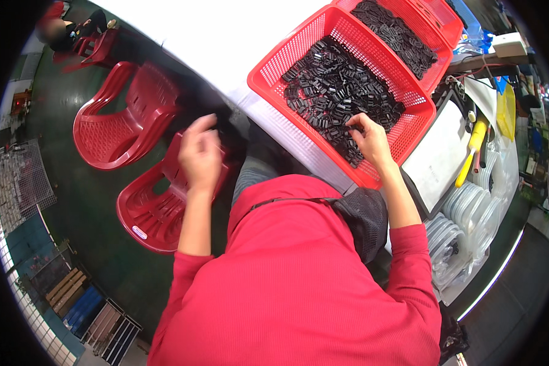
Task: The person walks to a table, opens a plastic bag, and removes small black components. They then sort the components by hand into red baskets on the table.
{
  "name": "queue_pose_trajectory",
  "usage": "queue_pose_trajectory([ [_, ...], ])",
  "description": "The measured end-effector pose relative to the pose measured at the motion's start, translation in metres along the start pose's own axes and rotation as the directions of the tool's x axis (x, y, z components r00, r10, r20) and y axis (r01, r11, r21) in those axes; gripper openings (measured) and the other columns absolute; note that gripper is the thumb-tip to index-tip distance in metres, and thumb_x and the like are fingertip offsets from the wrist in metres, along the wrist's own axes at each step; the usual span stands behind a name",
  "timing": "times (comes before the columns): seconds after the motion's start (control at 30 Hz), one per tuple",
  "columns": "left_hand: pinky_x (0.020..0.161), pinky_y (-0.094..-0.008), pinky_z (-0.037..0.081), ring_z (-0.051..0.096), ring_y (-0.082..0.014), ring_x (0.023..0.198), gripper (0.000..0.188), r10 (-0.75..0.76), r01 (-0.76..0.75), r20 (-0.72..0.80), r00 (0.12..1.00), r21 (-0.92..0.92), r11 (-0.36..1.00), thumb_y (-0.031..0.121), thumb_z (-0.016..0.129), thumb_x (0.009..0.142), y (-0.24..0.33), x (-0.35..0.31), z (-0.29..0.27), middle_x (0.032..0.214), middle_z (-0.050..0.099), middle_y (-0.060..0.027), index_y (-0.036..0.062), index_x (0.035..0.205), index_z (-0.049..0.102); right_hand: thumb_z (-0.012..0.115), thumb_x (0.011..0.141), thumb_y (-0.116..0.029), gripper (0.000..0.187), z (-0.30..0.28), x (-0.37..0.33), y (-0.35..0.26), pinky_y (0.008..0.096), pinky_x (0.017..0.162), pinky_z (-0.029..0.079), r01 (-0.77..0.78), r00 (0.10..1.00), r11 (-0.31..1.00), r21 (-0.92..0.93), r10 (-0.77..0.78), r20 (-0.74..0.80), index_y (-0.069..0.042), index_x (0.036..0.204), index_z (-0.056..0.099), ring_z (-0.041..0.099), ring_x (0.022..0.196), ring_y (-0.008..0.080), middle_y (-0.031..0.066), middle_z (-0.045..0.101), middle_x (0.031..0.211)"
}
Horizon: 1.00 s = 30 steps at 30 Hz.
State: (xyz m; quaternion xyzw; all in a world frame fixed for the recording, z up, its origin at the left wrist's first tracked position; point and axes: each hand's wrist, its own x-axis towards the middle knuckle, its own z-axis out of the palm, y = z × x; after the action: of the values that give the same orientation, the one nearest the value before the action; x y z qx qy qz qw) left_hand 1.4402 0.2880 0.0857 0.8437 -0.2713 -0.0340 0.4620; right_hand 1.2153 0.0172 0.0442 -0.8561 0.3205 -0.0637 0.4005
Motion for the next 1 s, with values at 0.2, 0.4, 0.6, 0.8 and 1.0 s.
queue_pose_trajectory([
  [0.2, 0.077, -0.031, 0.05, 0.065, -0.0205, 0.082, 0.038, 0.187, -0.007, 0.724, 0.664, -0.245, 0.969, 0.025, 0.064, 0.085, 0.096, 0.011, 0.128, 0.096, 0.067, -0.0163, 0.0001, 0.114, 0.06, 0.063, 0.074, -0.003, 0.025, 0.001, -0.017, -0.018, 0.0376, 0.069, 0.051, 0.24, 0.953, 0.951, -0.195, -0.269, -0.139, -0.007, 0.097, 0.056, 0.062, 0.082, 0.0273, 0.0095, 0.062, 0.087],
  [0.4, 0.074, -0.0262, 0.051, 0.063, -0.0099, 0.081, 0.028, 0.094, 0.219, 0.887, 0.452, -0.212, 0.953, 0.017, 0.06, 0.084, 0.077, 0.017, 0.173, 0.09, 0.069, -0.0063, 0.0028, 0.107, 0.065, 0.061, 0.073, 0.002, 0.028, -0.002, -0.024, -0.027, 0.0366, 0.067, 0.049, 0.381, 0.878, 0.894, -0.238, -0.43, -0.212, -0.004, 0.099, 0.055, 0.059, 0.077, 0.0286, 0.0109, 0.06, 0.088],
  [0.6, 0.077, -0.026, 0.05, 0.064, -0.0123, 0.086, 0.03, 0.034, 0.404, 0.965, 0.26, -0.141, 0.904, 0.008, 0.067, 0.078, 0.067, 0.028, 0.186, 0.092, 0.069, -0.008, -0.0007, 0.106, 0.06, 0.058, 0.074, -0.004, 0.036, 0.004, -0.021, -0.017, 0.0342, 0.07, 0.048, 0.314, 0.912, 0.889, -0.332, -0.38, -0.156, -0.007, 0.11, 0.054, 0.058, 0.082, 0.0253, 0.0092, 0.059, 0.093],
  [0.8, 0.084, -0.0292, 0.05, 0.062, -0.0175, 0.095, 0.041, 0.059, 0.661, 0.982, 0.178, -0.163, 0.732, 0.014, 0.066, 0.083, 0.066, 0.041, 0.186, 0.106, 0.061, -0.0138, -0.0021, 0.119, 0.054, 0.062, 0.074, 0.006, 0.037, 0.004, -0.014, -0.023, 0.0314, 0.066, 0.051, 0.094, 0.94, 0.994, 0.057, -0.07, -0.334, -0.003, 0.108, 0.053, 0.062, 0.077, 0.0237, 0.0109, 0.059, 0.089],
  [1.0, 0.076, -0.0282, 0.053, 0.063, -0.015, 0.088, 0.044, 0.03, 0.75, 0.99, 0.139, -0.125, 0.65, 0.011, 0.066, 0.083, 0.056, 0.057, 0.188, 0.108, 0.058, -0.0118, -0.0007, 0.122, 0.052, 0.063, 0.075, 0.002, 0.02, 0.003, -0.005, -0.026, 0.0323, 0.065, 0.049, 0.029, 0.934, 0.993, 0.118, 0.016, -0.356, -0.002, 0.094, 0.059, 0.06, 0.073, 0.0246, 0.0115, 0.058, 0.085],
])
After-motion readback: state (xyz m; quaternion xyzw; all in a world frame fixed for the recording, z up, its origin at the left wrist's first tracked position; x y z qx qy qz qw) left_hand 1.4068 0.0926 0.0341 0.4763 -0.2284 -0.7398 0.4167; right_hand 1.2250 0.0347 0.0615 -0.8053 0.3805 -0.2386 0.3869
